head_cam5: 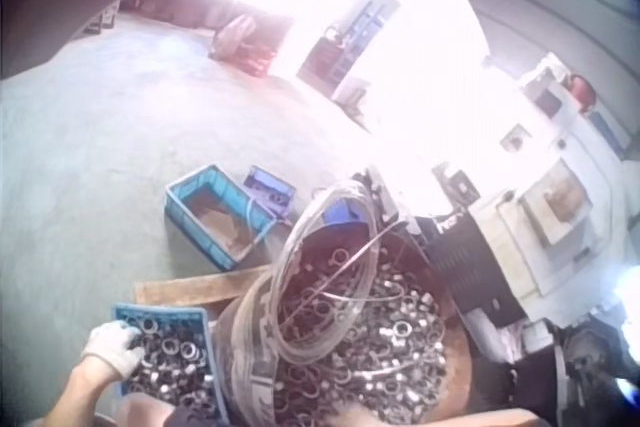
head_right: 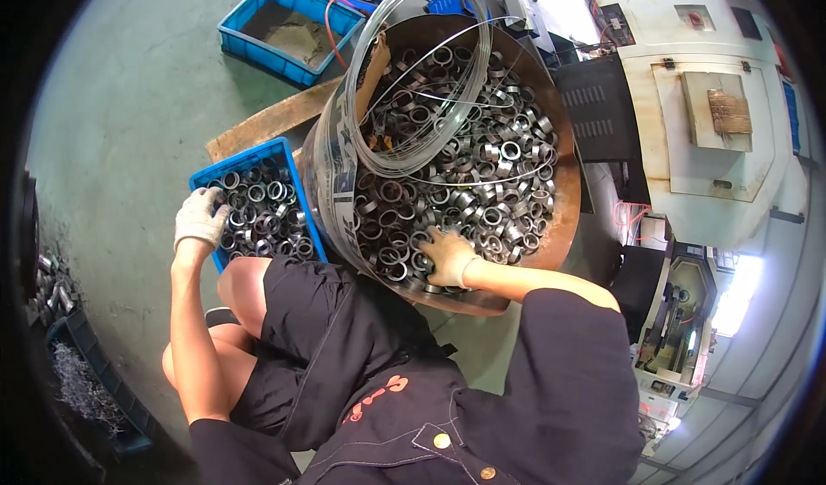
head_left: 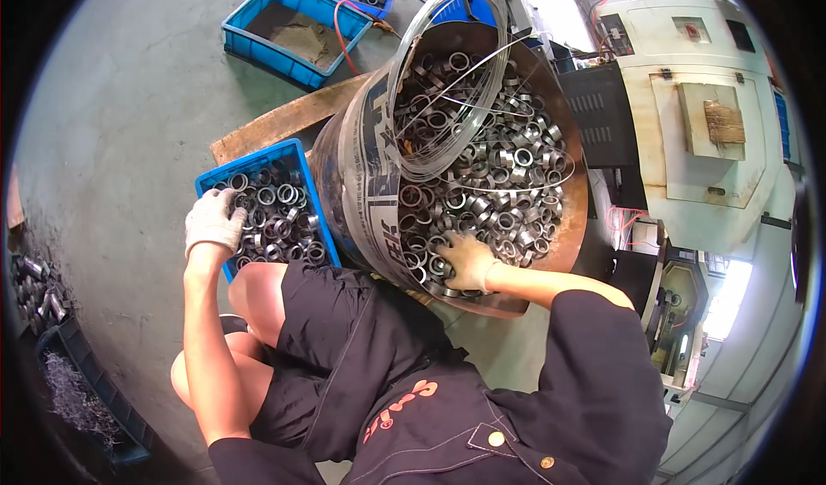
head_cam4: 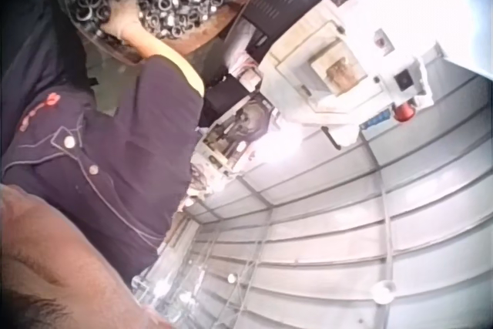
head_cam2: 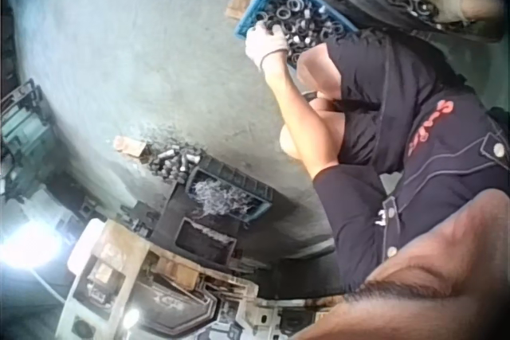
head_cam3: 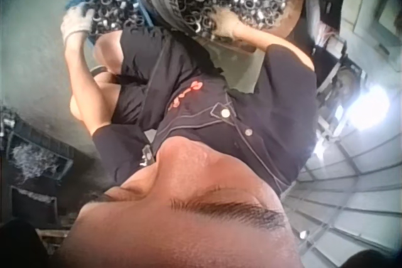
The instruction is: The person sits on the floor and transfers small, cylindrical metal parts from a large metal bin into a blue plastic crate. They use gloved hands to pick up handfuls of parts and place them into the crate, repeating this action throughout the video.
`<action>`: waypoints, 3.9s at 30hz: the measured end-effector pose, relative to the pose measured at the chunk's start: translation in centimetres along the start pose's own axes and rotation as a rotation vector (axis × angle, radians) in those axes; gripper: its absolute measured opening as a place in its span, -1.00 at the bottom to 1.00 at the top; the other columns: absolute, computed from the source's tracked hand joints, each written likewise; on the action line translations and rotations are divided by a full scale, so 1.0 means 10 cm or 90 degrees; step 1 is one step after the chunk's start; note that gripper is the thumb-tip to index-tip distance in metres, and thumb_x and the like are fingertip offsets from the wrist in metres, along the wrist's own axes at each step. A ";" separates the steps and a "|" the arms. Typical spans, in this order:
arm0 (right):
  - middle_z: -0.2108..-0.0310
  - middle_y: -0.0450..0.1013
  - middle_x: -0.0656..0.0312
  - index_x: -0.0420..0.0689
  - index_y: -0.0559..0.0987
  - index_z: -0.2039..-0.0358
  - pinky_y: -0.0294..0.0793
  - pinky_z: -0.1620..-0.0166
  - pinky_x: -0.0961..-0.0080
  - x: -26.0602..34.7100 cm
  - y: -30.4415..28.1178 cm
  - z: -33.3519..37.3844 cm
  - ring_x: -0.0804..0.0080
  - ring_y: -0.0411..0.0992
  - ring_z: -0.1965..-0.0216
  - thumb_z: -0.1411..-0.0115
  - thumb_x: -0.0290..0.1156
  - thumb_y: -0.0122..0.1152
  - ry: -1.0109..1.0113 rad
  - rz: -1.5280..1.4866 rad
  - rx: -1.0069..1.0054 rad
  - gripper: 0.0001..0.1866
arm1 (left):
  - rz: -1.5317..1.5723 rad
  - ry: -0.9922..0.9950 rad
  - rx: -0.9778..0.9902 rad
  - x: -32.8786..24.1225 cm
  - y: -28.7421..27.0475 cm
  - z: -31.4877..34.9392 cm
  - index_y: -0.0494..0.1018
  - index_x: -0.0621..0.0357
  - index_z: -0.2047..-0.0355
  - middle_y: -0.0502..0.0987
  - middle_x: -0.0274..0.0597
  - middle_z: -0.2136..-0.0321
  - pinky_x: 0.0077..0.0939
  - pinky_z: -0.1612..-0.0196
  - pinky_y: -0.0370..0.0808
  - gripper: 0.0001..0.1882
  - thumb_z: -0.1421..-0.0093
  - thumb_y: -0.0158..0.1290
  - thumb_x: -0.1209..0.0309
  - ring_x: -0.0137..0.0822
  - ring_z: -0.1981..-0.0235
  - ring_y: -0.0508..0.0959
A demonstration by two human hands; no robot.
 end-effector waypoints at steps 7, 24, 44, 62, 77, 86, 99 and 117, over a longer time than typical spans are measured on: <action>-0.24 0.16 0.06 0.05 0.35 -0.22 0.50 -0.05 0.10 0.00 0.16 -0.11 -0.11 0.31 -0.11 0.15 -0.21 0.42 0.041 0.015 0.001 -0.16 | -0.012 0.092 -0.037 -0.22 0.07 -0.01 0.52 0.09 0.07 0.53 -0.05 0.14 -0.17 -0.01 0.46 -0.61 -0.08 0.17 0.27 0.00 0.07 0.52; -0.32 0.04 0.03 0.00 0.41 -0.13 0.46 -0.12 0.13 0.04 0.27 -0.17 -0.09 0.21 -0.20 0.23 -0.41 0.45 -0.011 -0.026 -0.085 -0.20 | -0.017 0.093 -0.006 -0.28 0.01 0.08 0.54 0.07 0.11 0.54 -0.04 0.11 -0.15 -0.02 0.46 -0.65 -0.11 0.15 0.24 -0.02 0.06 0.53; -0.21 0.19 -0.03 -0.04 0.46 -0.05 0.50 -0.04 0.21 0.08 0.22 -0.22 -0.07 0.35 -0.06 0.16 -0.49 0.35 -0.021 -0.006 -0.077 -0.35 | -0.043 0.077 0.029 -0.21 0.13 0.18 0.52 0.04 0.07 0.52 -0.05 0.13 -0.15 -0.01 0.47 -0.62 -0.09 0.16 0.25 0.01 0.07 0.52; -0.08 0.26 -0.11 0.02 0.44 -0.12 0.44 -0.08 0.15 -0.20 0.19 -0.18 -0.10 0.37 -0.06 0.19 -0.40 0.38 -0.027 -0.103 -0.087 -0.25 | -0.048 0.100 0.056 -0.38 0.12 0.19 0.54 0.03 0.07 0.55 -0.05 0.14 -0.15 0.01 0.49 -0.63 -0.10 0.13 0.22 -0.02 0.09 0.55; 0.02 0.36 -0.09 -0.15 0.48 0.04 0.50 -0.02 0.21 -0.01 0.17 -0.28 -0.05 0.43 -0.02 0.11 -0.57 0.31 0.036 -0.032 -0.051 -0.47 | -0.045 0.084 0.077 -0.28 0.16 0.19 0.53 0.06 0.06 0.53 -0.03 0.11 -0.15 -0.02 0.47 -0.61 -0.09 0.15 0.26 0.01 0.07 0.53; 0.04 0.37 -0.09 -0.12 0.45 -0.05 0.42 -0.08 0.22 -0.44 -0.05 -0.20 -0.04 0.40 -0.02 0.10 -0.27 0.37 0.049 -0.120 -0.083 -0.36 | -0.050 0.111 0.086 -0.34 0.21 0.18 0.54 0.03 0.07 0.54 -0.04 0.14 -0.15 0.01 0.48 -0.62 -0.10 0.15 0.22 -0.01 0.11 0.55; 0.46 0.45 0.31 -0.19 0.52 0.15 0.38 0.42 0.66 -0.57 -0.12 0.11 0.67 0.37 0.49 0.08 -0.42 0.34 0.084 -0.865 -0.128 -0.58 | -0.076 0.128 0.077 -0.38 0.24 0.23 0.55 0.02 0.11 0.55 -0.06 0.19 -0.14 0.06 0.51 -0.65 -0.10 0.15 0.21 -0.01 0.16 0.57; 0.34 0.47 0.24 -0.12 0.41 0.12 0.46 0.38 0.64 1.77 -2.13 0.14 0.58 0.46 0.41 0.01 -0.45 0.37 -0.321 -0.892 0.045 -0.56 | -0.085 0.030 0.064 -0.02 0.15 0.35 0.55 0.00 0.14 0.57 -0.02 0.19 -0.15 0.06 0.51 -0.66 -0.13 0.07 0.16 -0.03 0.12 0.56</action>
Point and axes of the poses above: each hand's wrist, its own z-axis away from the middle knuckle, its own y-axis out of the palm, x = y × z, the point moved 7 cm from there along -z, towards the middle knuckle
